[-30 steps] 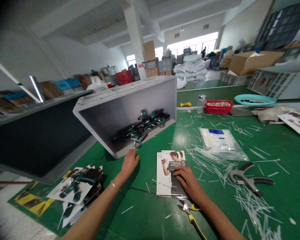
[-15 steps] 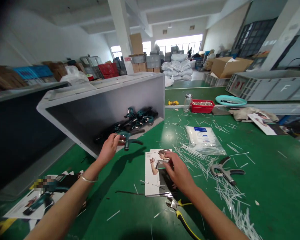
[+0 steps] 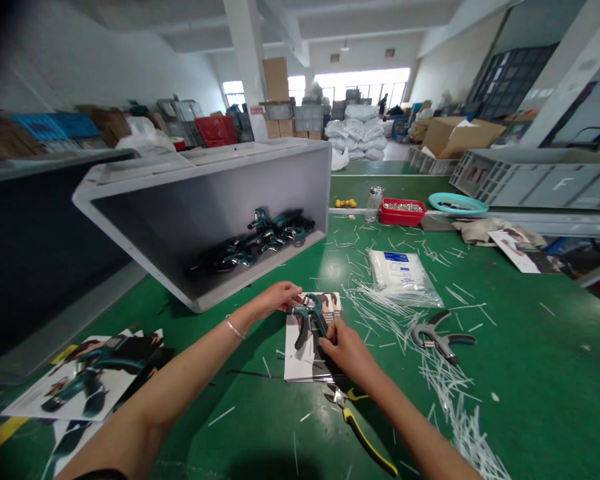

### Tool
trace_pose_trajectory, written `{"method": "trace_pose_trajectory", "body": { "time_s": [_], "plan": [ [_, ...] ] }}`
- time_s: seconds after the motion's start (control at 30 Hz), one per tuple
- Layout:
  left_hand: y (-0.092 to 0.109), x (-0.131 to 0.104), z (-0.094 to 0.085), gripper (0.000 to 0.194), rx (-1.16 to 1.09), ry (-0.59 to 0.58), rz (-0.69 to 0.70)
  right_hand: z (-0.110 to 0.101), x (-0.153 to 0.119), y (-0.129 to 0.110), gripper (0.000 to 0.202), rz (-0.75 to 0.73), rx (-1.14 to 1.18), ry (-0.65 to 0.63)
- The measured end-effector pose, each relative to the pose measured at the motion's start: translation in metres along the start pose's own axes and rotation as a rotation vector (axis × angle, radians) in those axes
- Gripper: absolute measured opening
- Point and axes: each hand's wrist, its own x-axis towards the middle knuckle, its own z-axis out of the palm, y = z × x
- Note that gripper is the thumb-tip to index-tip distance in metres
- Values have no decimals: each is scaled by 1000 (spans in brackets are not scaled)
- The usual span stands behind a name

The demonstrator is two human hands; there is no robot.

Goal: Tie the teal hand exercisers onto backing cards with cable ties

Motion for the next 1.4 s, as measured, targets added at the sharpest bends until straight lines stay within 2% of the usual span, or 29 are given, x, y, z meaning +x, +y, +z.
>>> {"method": "trace_pose_trajectory", "body": {
  "time_s": [0.1,0.27,0.37,0.47,0.57,0.67,0.73,1.0,1.17,1.4],
  "plan": [
    [-21,-14,5,30,4,-38,35,12,-6,3,16,-34,-75,40],
    [-52,-39,20,28,20,40,179,15,-26,-3,11,-2,-221,-41],
    [-53,-40,27,19,153,86,285,11,-36,-11,12,48,-437,-43],
    [-44,-34,33,19,351,251,389,8,-34,-17,17,-90,-509,43],
    [-36,-28,42,17,411,288,433,13,-19,-15,20,-255,-476,99],
    [-38,-29,52,11,398,246,478,22,-4,-11,11,-307,-433,134],
    [-42,-33,57,11,396,263,494,27,2,-8,11,-325,-387,152],
    [-52,-43,61,14,395,356,550,33,5,-6,14,-333,-261,136],
    [-52,-39,62,13,415,304,589,35,2,-6,15,-346,-186,147],
    [-58,-36,62,14,411,308,583,32,18,5,13,-261,166,182]
  ]
}}
